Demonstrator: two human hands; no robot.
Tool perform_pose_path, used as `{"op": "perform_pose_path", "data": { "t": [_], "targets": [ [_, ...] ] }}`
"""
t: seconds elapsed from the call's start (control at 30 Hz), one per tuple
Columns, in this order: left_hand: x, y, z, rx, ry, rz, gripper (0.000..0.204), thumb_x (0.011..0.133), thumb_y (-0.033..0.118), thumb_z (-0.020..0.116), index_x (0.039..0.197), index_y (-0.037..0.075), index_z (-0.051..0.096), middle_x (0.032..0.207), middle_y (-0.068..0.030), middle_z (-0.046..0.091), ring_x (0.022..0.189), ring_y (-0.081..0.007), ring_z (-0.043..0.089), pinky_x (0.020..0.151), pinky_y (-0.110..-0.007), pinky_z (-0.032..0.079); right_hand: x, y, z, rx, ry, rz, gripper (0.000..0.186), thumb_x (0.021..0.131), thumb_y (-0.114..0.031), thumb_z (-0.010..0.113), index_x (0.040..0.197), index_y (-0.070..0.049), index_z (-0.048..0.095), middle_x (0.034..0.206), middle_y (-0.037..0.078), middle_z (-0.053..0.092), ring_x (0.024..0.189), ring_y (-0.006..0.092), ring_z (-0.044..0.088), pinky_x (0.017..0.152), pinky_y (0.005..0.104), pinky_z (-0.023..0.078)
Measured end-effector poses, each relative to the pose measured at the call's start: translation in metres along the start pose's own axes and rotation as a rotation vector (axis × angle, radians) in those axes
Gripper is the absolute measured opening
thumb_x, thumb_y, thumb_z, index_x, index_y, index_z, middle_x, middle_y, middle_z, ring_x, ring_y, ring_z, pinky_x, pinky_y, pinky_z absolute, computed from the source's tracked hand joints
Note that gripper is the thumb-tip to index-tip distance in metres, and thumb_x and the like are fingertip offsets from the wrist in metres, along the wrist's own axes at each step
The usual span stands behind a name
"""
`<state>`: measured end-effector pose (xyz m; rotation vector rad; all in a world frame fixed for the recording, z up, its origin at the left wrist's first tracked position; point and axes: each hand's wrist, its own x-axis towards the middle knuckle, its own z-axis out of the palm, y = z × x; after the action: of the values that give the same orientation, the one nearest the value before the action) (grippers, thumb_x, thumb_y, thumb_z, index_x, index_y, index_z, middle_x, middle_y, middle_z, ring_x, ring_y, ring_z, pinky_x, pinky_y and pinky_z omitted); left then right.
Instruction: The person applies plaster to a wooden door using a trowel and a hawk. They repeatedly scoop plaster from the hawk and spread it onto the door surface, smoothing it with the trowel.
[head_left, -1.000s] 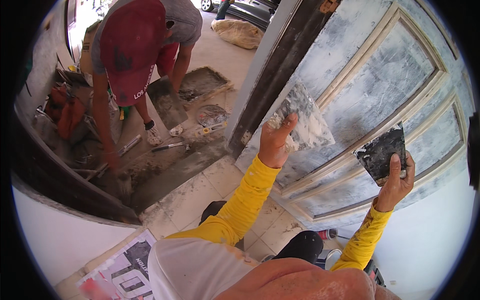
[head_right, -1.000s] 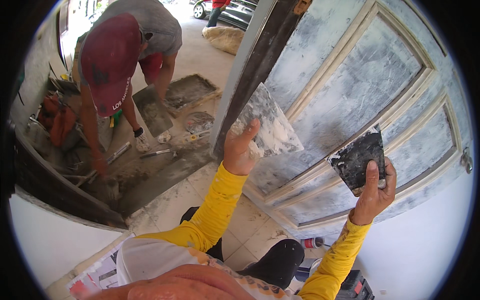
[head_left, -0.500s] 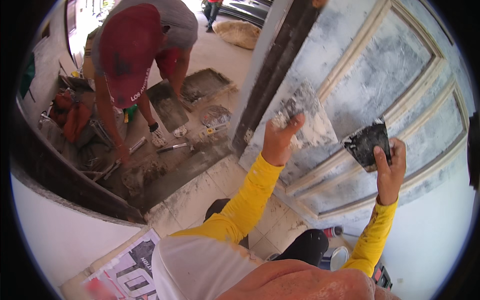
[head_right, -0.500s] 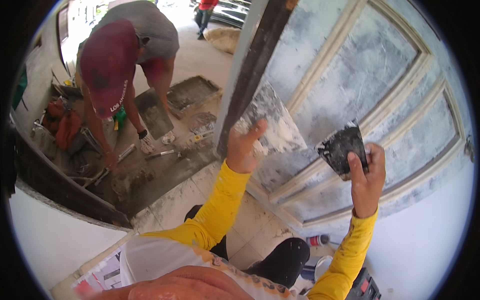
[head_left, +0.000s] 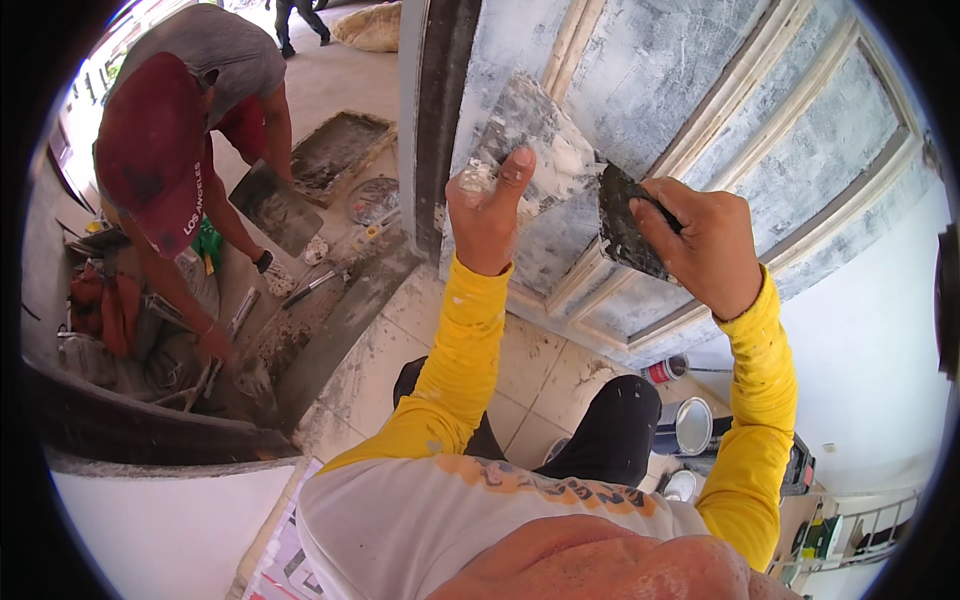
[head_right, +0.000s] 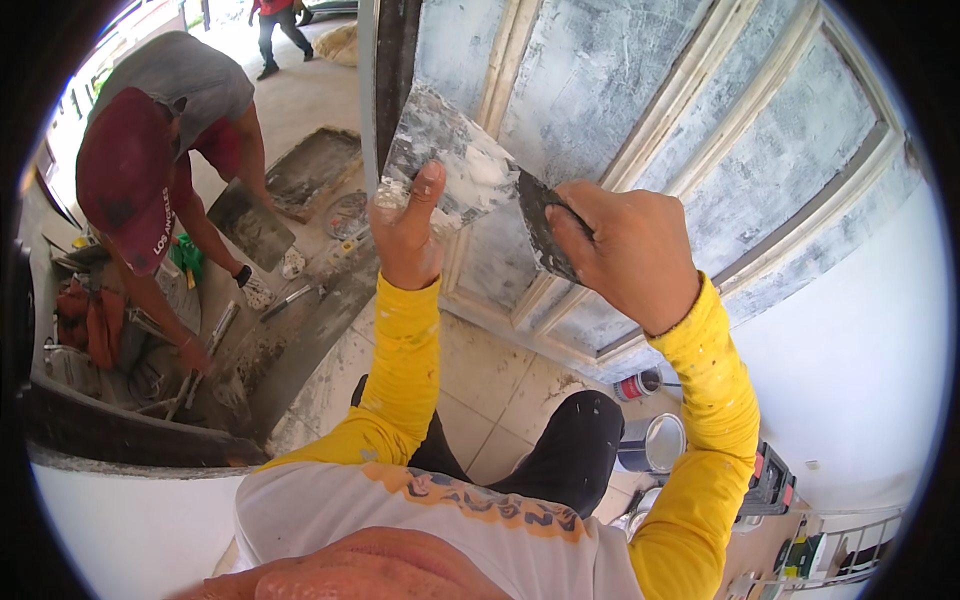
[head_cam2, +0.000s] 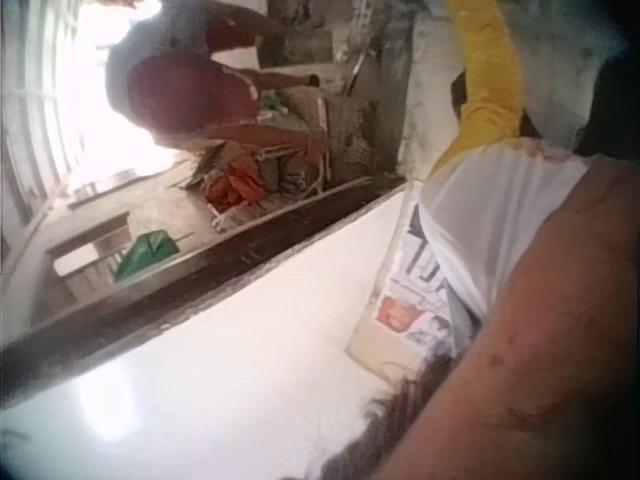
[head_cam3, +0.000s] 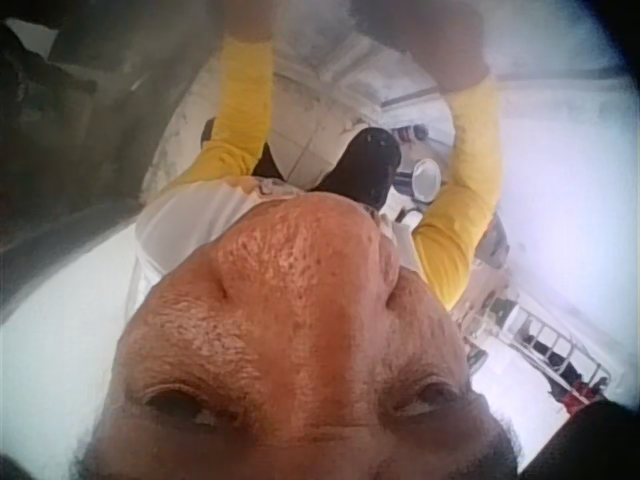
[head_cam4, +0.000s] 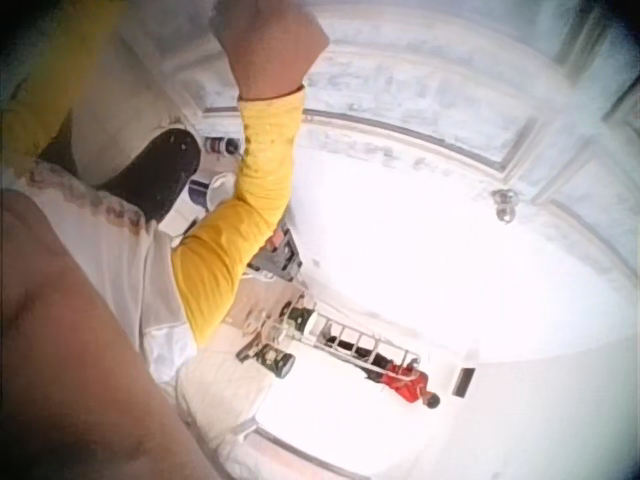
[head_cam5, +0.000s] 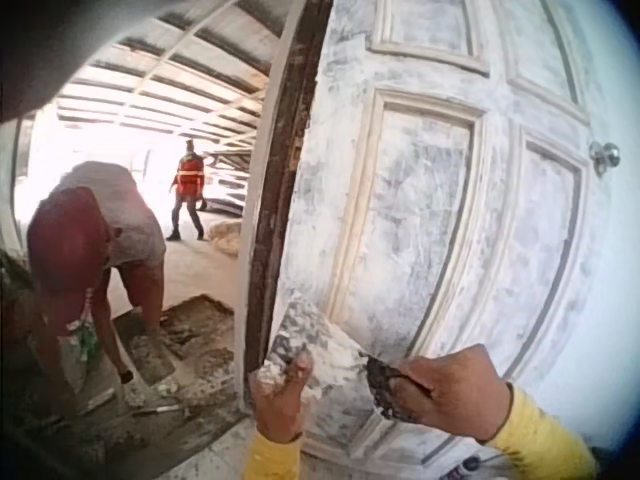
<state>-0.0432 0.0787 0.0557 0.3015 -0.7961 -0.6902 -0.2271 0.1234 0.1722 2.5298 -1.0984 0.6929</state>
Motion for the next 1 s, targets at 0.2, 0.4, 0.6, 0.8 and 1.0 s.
{"op": "perform_pose_path", "data": {
  "t": [0.2, 0.4, 0.6, 0.8, 1.0],
  "targets": [
    [-0.003, -0.004, -0.002, 0.030, 0.019, -0.016, 0.028, 0.087, 0.024, 0.075, 0.094, -0.002, 0.069, 0.088, -0.0010, 0.067, 0.080, -0.0077, 0.056, 0.075, -0.024, 0.046, 0.000, 0.005, 0.006, -0.044, -0.054, -0.022, 0.013, 0.083, -0.021, 0.064, 0.078, -0.009, 0.062, 0.054, 0.014, 0.053, 0.053, 0.0354, 0.056, 0.050, 0.0449, 0.042],
    [-0.004, -0.002, -0.002, 0.066, 0.010, -0.030, 0.027, 0.087, 0.024, 0.076, 0.092, -0.001, 0.070, 0.086, -0.0006, 0.067, 0.079, -0.0073, 0.056, 0.073, -0.024, 0.046, 0.001, 0.005, 0.012, -0.011, -0.045, -0.030, 0.014, 0.083, -0.020, 0.064, 0.076, -0.008, 0.061, 0.054, 0.015, 0.053, 0.054, 0.0364, 0.056, 0.050, 0.0455, 0.042],
    [-0.003, -0.005, -0.012, 0.279, -0.066, 0.110, 0.026, 0.087, 0.020, 0.075, 0.097, -0.003, 0.069, 0.090, -0.0017, 0.067, 0.079, -0.0083, 0.058, 0.074, -0.024, 0.047, 0.004, 0.004, 0.018, -0.169, 0.049, 0.006, 0.015, 0.085, -0.022, 0.063, 0.077, -0.009, 0.060, 0.053, 0.014, 0.053, 0.052, 0.0357, 0.056, 0.048, 0.0454, 0.042],
    [0.005, -0.016, -0.022, 0.196, 0.058, 0.186, 0.018, 0.087, 0.009, 0.072, 0.098, -0.004, 0.067, 0.095, -0.0062, 0.068, 0.086, -0.0126, 0.063, 0.083, -0.027, 0.050, 0.025, 0.037, -0.028, -0.358, 0.389, 0.112, 0.018, 0.090, -0.026, 0.063, 0.093, -0.009, 0.067, 0.059, 0.013, 0.059, 0.053, 0.0320, 0.059, 0.051, 0.0394, 0.046],
    [0.011, -0.025, -0.033, 0.222, 0.035, 0.182, 0.033, 0.087, 0.009, 0.073, 0.115, -0.002, 0.059, 0.109, -0.0071, 0.063, 0.095, -0.0143, 0.062, 0.088, -0.028, 0.050, 0.079, 0.127, -0.129, -0.171, 0.587, 0.200, 0.031, 0.090, -0.034, 0.060, 0.093, -0.004, 0.069, 0.073, 0.018, 0.066, 0.070, 0.0301, 0.065, 0.067, 0.0375, 0.049]
  ]
}}
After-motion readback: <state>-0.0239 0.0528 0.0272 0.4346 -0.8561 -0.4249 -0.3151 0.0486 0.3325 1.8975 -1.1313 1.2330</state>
